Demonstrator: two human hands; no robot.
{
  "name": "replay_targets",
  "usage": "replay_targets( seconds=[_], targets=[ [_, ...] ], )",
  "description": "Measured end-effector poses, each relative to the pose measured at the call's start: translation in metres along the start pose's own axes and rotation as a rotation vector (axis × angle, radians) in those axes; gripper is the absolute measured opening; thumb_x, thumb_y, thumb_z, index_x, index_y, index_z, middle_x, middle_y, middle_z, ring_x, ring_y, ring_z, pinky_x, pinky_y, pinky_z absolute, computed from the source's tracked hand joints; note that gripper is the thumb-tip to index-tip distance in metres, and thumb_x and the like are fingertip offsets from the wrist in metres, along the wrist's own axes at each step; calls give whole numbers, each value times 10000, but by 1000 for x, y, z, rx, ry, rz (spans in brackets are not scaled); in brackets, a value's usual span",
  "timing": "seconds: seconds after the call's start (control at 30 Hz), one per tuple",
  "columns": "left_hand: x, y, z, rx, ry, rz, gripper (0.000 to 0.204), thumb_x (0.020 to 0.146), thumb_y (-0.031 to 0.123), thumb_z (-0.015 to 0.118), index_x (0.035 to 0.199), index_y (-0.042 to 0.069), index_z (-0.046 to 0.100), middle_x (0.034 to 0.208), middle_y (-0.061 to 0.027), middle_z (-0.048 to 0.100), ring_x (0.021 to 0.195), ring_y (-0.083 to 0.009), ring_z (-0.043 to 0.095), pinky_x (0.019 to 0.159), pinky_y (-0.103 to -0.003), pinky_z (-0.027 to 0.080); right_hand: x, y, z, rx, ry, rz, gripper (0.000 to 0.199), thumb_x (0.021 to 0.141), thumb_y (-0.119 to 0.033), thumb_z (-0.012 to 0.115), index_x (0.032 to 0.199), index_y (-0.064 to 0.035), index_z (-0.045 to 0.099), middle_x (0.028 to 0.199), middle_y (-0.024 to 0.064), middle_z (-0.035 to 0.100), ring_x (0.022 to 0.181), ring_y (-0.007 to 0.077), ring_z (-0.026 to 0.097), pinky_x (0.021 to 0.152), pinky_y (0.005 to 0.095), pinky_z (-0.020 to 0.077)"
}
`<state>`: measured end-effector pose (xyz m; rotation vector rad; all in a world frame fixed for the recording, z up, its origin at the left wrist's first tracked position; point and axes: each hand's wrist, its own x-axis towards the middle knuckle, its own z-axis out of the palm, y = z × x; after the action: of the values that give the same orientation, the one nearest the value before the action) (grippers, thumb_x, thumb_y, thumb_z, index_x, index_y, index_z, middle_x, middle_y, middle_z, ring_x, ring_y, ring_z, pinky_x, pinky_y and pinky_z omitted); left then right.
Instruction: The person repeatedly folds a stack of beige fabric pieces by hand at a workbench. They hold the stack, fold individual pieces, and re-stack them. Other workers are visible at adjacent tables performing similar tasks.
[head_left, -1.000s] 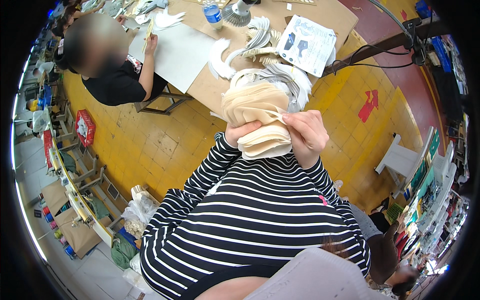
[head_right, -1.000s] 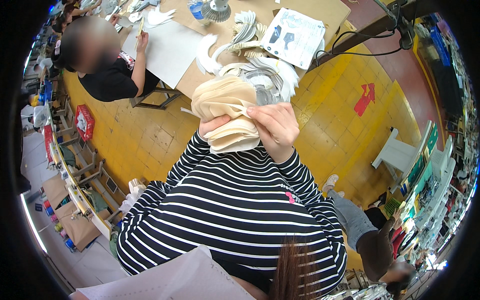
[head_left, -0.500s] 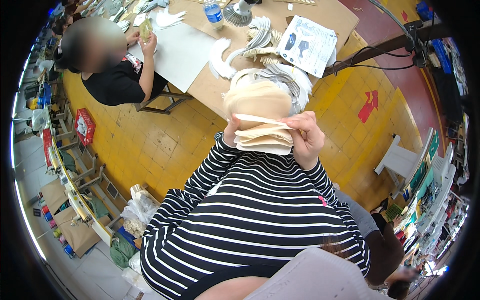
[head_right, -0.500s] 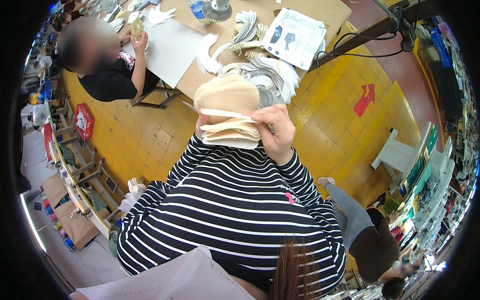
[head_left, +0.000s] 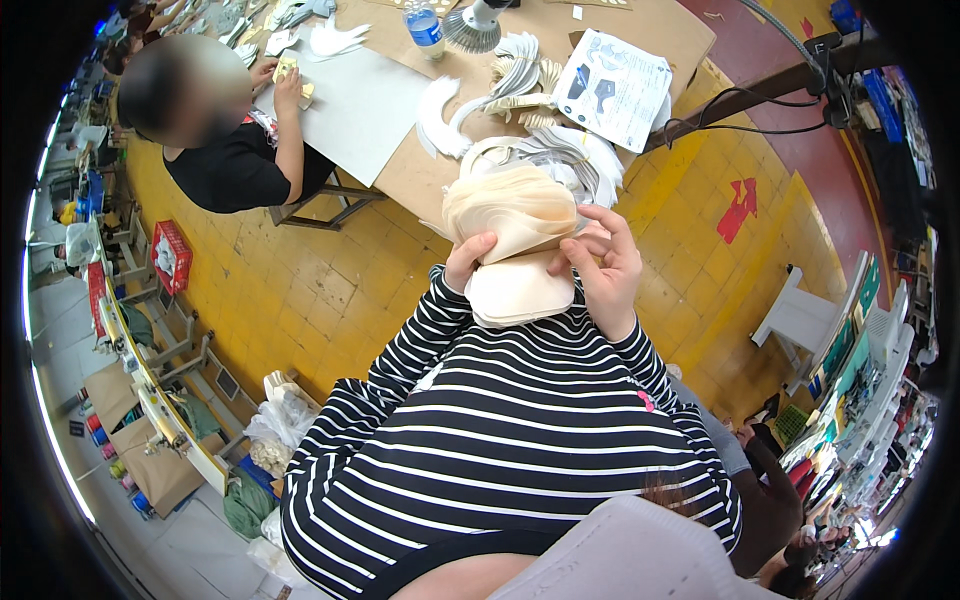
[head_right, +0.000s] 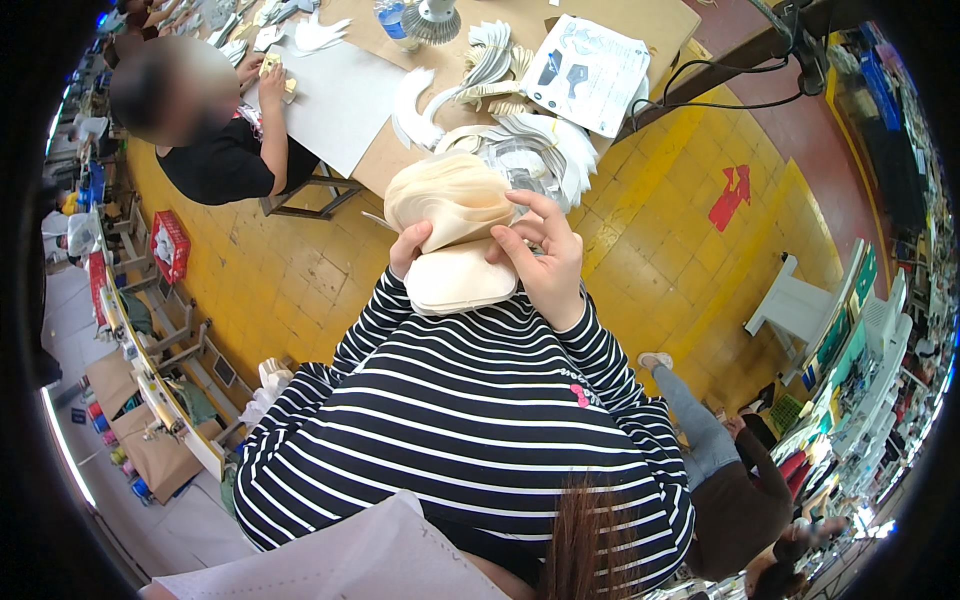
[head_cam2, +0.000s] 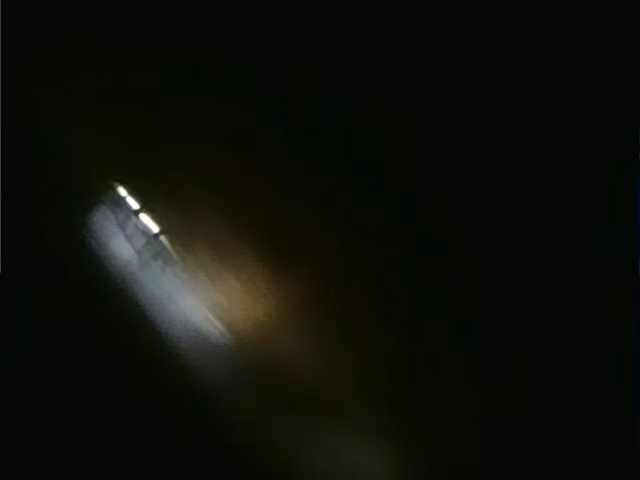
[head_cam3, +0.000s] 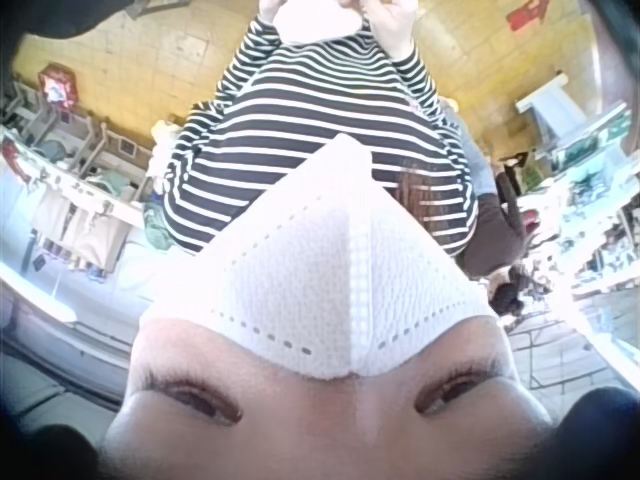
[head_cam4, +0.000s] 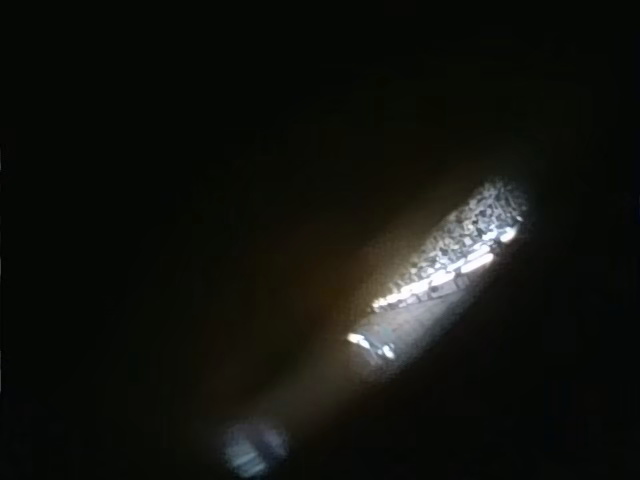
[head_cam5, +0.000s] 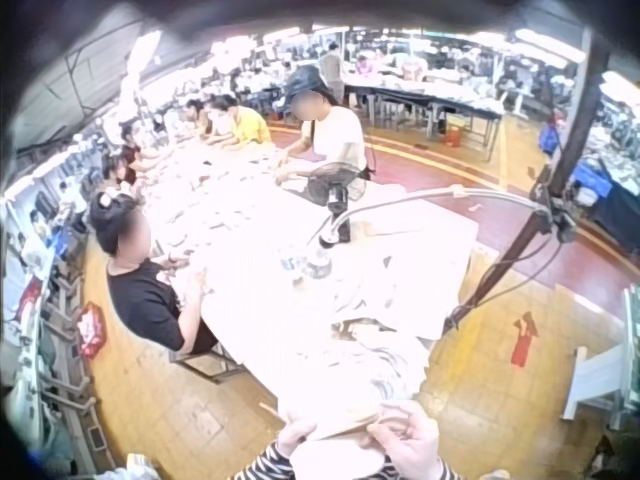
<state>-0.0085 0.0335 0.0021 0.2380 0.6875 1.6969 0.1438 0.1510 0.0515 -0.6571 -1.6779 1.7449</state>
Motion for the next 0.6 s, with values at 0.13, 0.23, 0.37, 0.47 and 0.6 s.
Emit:
replay_targets(
  seconds=[0.13, 0.23, 0.37, 0.47, 0.6],
  targets=[
    [0, -6, -9, 7, 26, 1, 647, 868, 293, 593, 1381, -58, 411, 1247, -231, 592, 1106, -305, 629, 948, -394, 526, -1, 7, 1, -69, 83, -52, 299, 828, 26, 733, 1106, 14, 623, 796, 61, 649, 739, 111, 614, 689, 221, 472],
    [-2, -12, -22, -75, 38, -54, 655, 880, 312, 600, 1380, -64, 406, 1254, -237, 587, 1112, -306, 629, 958, -399, 528, 1, 5, -3, -181, 120, -120, 214, 751, 59, 776, 940, 13, 688, 861, 48, 601, 827, 124, 567, 740, 229, 445],
    [0, -12, -18, -118, -64, -41, 727, 891, 396, 650, 1392, -63, 390, 1277, -235, 576, 1136, -310, 621, 984, -414, 519, 4, -3, -2, -197, 147, -139, 150, 729, 67, 774, 864, 23, 729, 873, 52, 596, 843, 151, 555, 744, 251, 439],
    [0, -15, -23, -116, -54, -52, 712, 887, 362, 675, 1399, -46, 397, 1281, -221, 579, 1149, -302, 614, 986, -411, 514, 4, -5, 0, -176, 139, -82, 164, 746, 72, 758, 903, 37, 729, 892, 66, 629, 833, 155, 577, 759, 253, 447],
    [-1, -7, -21, 8, 3, -34, 654, 891, 294, 676, 1396, -29, 413, 1282, -205, 583, 1151, -288, 612, 982, -400, 511, 6, 5, -3, -320, 108, -268, 213, 761, 73, 750, 970, 39, 727, 912, 87, 671, 835, 153, 605, 767, 254, 459]
  ],
)
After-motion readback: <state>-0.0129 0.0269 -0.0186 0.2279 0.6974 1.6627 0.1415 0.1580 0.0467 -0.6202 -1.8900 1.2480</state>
